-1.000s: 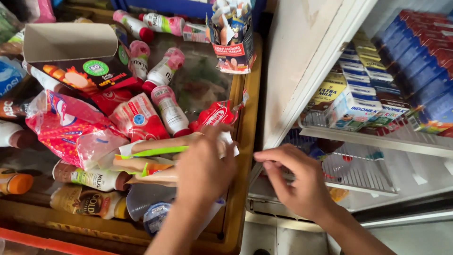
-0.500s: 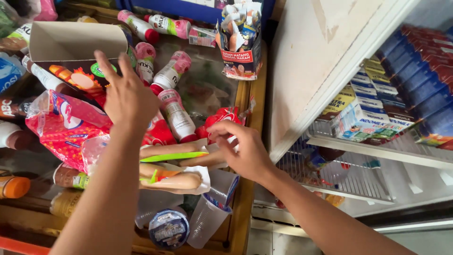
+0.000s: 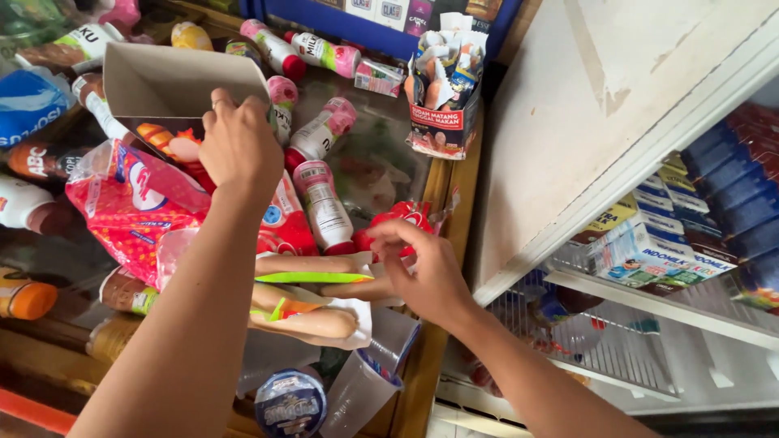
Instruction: The person restocks a refrigerated display by placing yogurt drink bottles and packaged snacks onto shelves. They open a cardboard box, remove individual snack packs, and arrange them inside the fridge alongside other beverages.
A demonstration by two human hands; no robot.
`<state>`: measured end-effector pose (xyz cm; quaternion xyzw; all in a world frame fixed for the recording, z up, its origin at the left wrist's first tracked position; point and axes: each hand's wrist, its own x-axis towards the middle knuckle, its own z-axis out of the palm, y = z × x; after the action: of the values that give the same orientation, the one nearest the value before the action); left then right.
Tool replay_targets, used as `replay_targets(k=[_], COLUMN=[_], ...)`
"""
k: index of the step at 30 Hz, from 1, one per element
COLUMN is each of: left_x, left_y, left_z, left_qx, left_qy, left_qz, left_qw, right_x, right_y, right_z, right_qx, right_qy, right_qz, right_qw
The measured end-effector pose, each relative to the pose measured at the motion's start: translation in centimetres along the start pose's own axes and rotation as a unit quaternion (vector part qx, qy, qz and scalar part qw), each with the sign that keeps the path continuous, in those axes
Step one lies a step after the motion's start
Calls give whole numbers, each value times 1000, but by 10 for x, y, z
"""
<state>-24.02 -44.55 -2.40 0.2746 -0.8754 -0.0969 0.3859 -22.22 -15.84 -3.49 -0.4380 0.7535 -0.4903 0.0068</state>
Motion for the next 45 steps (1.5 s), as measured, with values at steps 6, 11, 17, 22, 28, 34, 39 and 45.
replay_targets(k=[6,11,17,22,28,34,39,45], left_x=[-13,-8,38,70,83,97,92,91], left_y=[45,96,152,162,140,152,154,139], left_z=[-36,-28,59,158,266,310,287,226], left_qx=[-51,-156,-299,-316,-326,-489,-525,-408], left_qy=[43,34,-52,-195,-261,-331,-340,-277], left_qz=[-18,9,44,-64,-74,-100,-133,-76], left_qw=[998,987,952,926,906,801,769,867], right_x=[60,118,172,201,217,244,247,204], right_y=[43,75,102,143,206,240,230,199], right_z=[-31,-53,-60,-51,-47,-42,-31,-6], right_qx=[-108,-178,-183,-82,-99,-90,-154,-173], right_qy=[60,150,249,331,358,366,341,292], right_qz=[53,-14,171,265,334,333,362,347], right_qw=[991,972,936,902,866,864,854,874])
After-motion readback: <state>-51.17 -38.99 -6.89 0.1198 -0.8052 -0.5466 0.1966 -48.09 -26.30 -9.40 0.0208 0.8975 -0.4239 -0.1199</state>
